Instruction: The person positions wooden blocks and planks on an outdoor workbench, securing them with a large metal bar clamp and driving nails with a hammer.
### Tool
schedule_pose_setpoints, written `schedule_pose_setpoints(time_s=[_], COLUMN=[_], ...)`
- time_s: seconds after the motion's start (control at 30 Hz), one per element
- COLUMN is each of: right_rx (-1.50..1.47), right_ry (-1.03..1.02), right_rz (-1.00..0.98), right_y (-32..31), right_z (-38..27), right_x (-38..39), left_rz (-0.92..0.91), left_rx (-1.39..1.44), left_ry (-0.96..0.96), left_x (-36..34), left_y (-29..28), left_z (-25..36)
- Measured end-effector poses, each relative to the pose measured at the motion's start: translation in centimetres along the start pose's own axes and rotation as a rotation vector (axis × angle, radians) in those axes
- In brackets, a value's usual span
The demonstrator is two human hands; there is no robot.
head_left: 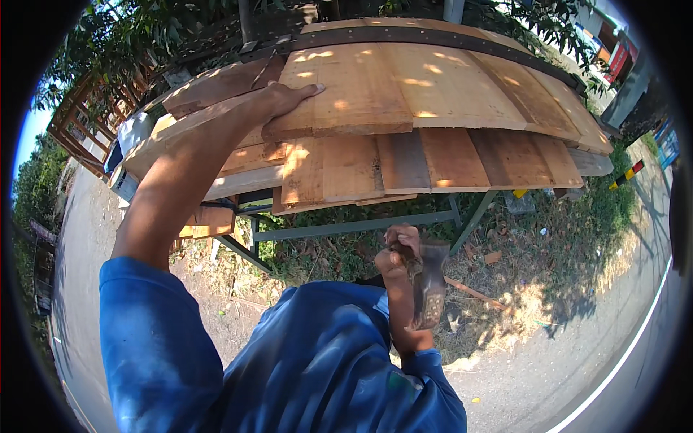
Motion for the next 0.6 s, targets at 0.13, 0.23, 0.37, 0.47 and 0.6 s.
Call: schedule_pose_setpoints(time_s=[0.13, 0.23, 0.37, 0.47, 0.6], right_rx=[0.919, 0.791, 0.141, 0.735, 0.598], right_ry=[0.076, -0.012, 0.302, -0.011, 0.005], right_rz=[-0.280, -0.194, -0.114, -0.229, -0.082], right_y=[1.7, 1.5, -1.7, 1.6, -0.3], right_z=[1.0, -1.0, 5.5, 0.4, -2.3], right_x=[-4.6, -4.8, 0.9, -4.2, -3.4], left_rz=[-0.046, 0.019, -0.053, 0.095, 0.047], left_rx=[0.087, 0.025, 0.020, -0.108, -0.028], left_ry=[-0.071, -0.011, -0.003, 0.069, -0.025], left_x=[0.2, -1.0, 0.6, -1.3, -0.7], left_y=[0.2, -0.7, 1.1, -0.5, -0.1], left_z=[1.9, 0.6, 3.6, 0.8, 0.3])
Point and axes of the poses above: each hand's wrist, its own x-axis away from the middle knuckle, its own y-axis out of the palm, z = x × y, the point moved 7 cm from there along -x, towards the middle knuckle, and after that the axes turned 14 degrees about x, right-handed, at the moved point
